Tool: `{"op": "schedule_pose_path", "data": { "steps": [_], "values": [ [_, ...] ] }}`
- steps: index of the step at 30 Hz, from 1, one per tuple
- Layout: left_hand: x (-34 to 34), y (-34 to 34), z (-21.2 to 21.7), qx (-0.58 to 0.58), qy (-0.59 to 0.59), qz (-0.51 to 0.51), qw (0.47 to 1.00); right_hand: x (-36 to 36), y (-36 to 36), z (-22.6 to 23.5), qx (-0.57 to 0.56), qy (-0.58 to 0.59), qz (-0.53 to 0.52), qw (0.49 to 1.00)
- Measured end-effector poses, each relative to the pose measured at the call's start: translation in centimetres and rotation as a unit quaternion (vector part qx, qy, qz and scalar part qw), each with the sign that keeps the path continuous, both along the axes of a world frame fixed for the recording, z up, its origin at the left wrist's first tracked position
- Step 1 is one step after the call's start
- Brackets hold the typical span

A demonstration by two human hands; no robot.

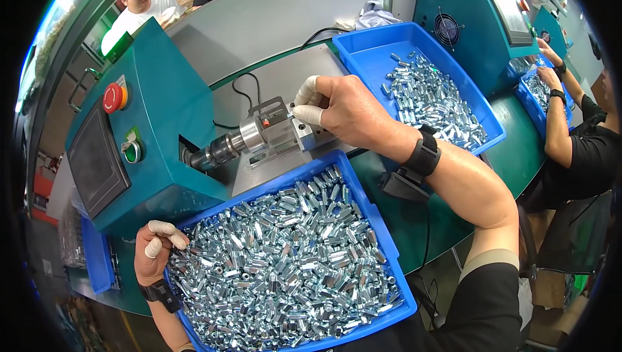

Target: Operating a machine to process or stamp small metal components by feeding them from a bin into a jig.

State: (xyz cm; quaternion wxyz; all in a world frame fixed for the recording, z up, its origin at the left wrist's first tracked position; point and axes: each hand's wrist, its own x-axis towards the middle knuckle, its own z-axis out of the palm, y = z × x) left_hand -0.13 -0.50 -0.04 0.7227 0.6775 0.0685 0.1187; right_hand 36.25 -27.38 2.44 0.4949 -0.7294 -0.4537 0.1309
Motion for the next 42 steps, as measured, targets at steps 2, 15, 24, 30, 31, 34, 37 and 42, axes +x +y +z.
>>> {"op": "schedule_pose_path", "data": {
  "steps": [2,15,24,30,31,34,37,42],
  "values": [
    [0.0,0.1,0.0,0.005,0.0,0.003,1.0,0.0,0.0,0.0,0.0,0.004,-0.002,1.0],
    [-0.1,0.0,0.1,-0.001,-0.002,0.006,1.0,-0.2,0.2,1.3,-0.028,-0.004,-0.006,1.0],
    [-0.2,0.1,0.0,-0.003,-0.006,0.009,1.0,-0.4,0.0,0.2,0.004,-0.079,-0.005,0.997],
    [-0.4,0.1,0.1,-0.021,-0.006,-0.008,1.0,-1.7,-1.7,0.1,0.031,-0.259,-0.012,0.965],
    [-0.4,0.1,0.1,-0.02,-0.006,-0.011,1.0,-1.8,-1.8,0.4,-0.005,-0.269,0.004,0.963],
    [-0.4,0.3,0.0,-0.018,-0.008,-0.016,1.0,-2.2,-2.1,1.2,-0.079,-0.288,0.037,0.954],
    [-0.4,0.4,0.0,-0.017,-0.009,-0.018,1.0,-3.0,-2.3,1.4,-0.059,-0.06,0.006,0.996],
    [-0.2,0.3,0.0,-0.018,-0.01,-0.019,1.0,-2.2,-2.2,0.0,-0.037,0.135,0.019,0.99]
  ]
}}
